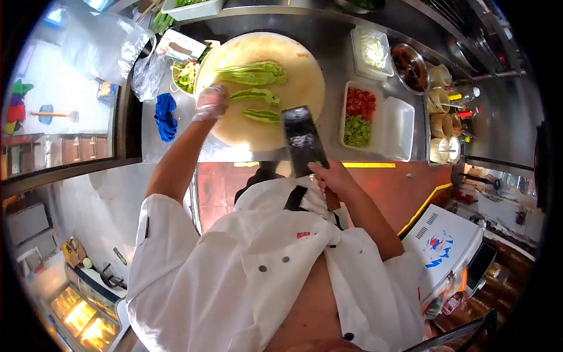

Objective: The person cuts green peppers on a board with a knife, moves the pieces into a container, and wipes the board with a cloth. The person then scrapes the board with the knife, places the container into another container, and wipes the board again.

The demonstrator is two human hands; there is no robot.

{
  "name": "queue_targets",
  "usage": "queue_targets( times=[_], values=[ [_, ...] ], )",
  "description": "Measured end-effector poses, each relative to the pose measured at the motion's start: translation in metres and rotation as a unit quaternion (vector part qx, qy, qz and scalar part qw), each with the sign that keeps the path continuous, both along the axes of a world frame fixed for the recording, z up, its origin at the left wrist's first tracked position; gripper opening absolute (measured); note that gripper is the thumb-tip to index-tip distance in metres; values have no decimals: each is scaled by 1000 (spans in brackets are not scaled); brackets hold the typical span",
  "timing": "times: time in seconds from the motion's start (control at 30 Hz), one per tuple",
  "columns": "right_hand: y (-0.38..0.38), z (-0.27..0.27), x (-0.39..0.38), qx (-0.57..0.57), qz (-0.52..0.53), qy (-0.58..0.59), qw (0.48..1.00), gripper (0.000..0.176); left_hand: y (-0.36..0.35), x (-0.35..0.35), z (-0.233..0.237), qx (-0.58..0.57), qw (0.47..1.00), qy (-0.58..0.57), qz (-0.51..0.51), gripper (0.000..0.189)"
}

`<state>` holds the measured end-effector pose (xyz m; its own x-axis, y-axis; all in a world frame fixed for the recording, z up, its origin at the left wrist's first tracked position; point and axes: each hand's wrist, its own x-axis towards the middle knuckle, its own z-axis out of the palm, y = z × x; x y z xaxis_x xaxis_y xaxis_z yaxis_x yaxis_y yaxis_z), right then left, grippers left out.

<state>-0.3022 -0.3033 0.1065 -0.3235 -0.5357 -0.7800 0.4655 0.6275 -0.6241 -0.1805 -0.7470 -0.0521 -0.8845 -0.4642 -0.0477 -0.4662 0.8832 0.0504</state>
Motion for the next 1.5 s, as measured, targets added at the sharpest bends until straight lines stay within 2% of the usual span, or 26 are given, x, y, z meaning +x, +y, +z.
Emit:
queue_targets(
  times=[0.03,0.1,0.17,0.2,0.27,0.3,0.37,0.4,0.47,0.5,0.57,0.6,0.67,0.77,0.9,0.93,0.97,1.0,1.13,1.17,1.2,1.27,1.33,1.4,1.47,1.5],
  values=[
    [7,1,-2,2,-2,1,1000,26,13,-6,1,-33,990,109,-87,15],
    [16,3,-4,20,-74,57,995,24,54,-40,6,-54,978,145,-136,15],
    [16,5,-4,25,-115,65,991,23,90,-66,40,194,950,207,-130,13],
    [16,7,-3,28,-153,67,985,22,99,-78,36,198,948,210,-133,13],
    [17,8,-1,32,-171,75,982,22,107,-96,19,17,983,27,-181,13],
    [17,7,0,34,-186,79,979,23,101,-102,11,19,982,29,-184,13],
    [21,3,5,29,-209,75,975,23,90,-107,5,175,961,61,-206,11],
    [23,0,9,22,-227,69,971,23,90,-108,1,177,960,60,-210,11],
    [23,-8,16,28,-249,64,966,24,95,-113,21,12,957,19,-289,11],
    [22,-10,19,32,-267,60,961,26,95,-119,21,13,956,21,-292,11],
    [22,-11,23,27,-269,56,961,25,96,-130,25,4,916,-69,-394,16],
    [20,-12,26,20,-269,51,962,25,102,-133,26,4,917,-69,-393,16],
    [19,-21,26,22,-271,51,961,25,115,-142,39,-17,917,-178,-356,22],
    [13,-20,19,27,-272,58,960,25,121,-154,18,32,922,-128,-363,23],
    [8,-21,8,33,-286,58,956,25,125,-149,13,1,937,-127,-327,23],
    [7,-22,3,29,-279,59,958,25,125,-142,23,282,952,-27,-118,17],
    [7,-23,-1,31,-283,61,957,25,124,-136,29,525,840,82,105,13],
    [5,-24,-4,33,-286,62,956,25,120,-131,28,523,841,86,113,13],
    [-8,-23,-16,42,-276,77,957,25,94,-103,20,245,960,117,-72,22],
    [-7,-23,-20,36,-270,73,959,26,90,-96,20,172,970,117,-123,25],
    [-6,-23,-23,33,-266,68,961,26,83,-86,19,173,971,114,-120,25],
    [-11,-22,-32,33,-248,64,966,26,65,-58,46,396,893,199,82,18],
    [-15,-25,-45,35,-235,61,969,26,46,-33,68,386,858,233,245,26],
    [-18,-32,-57,55,-178,92,978,26,6,-9,39,478,727,413,268,26],
    [-36,-21,-62,54,-188,97,976,26,-41,6,33,472,690,478,269,25],
    [-42,-18,-64,52,-198,103,973,26,-54,11,53,400,744,441,304,27]
  ],
)
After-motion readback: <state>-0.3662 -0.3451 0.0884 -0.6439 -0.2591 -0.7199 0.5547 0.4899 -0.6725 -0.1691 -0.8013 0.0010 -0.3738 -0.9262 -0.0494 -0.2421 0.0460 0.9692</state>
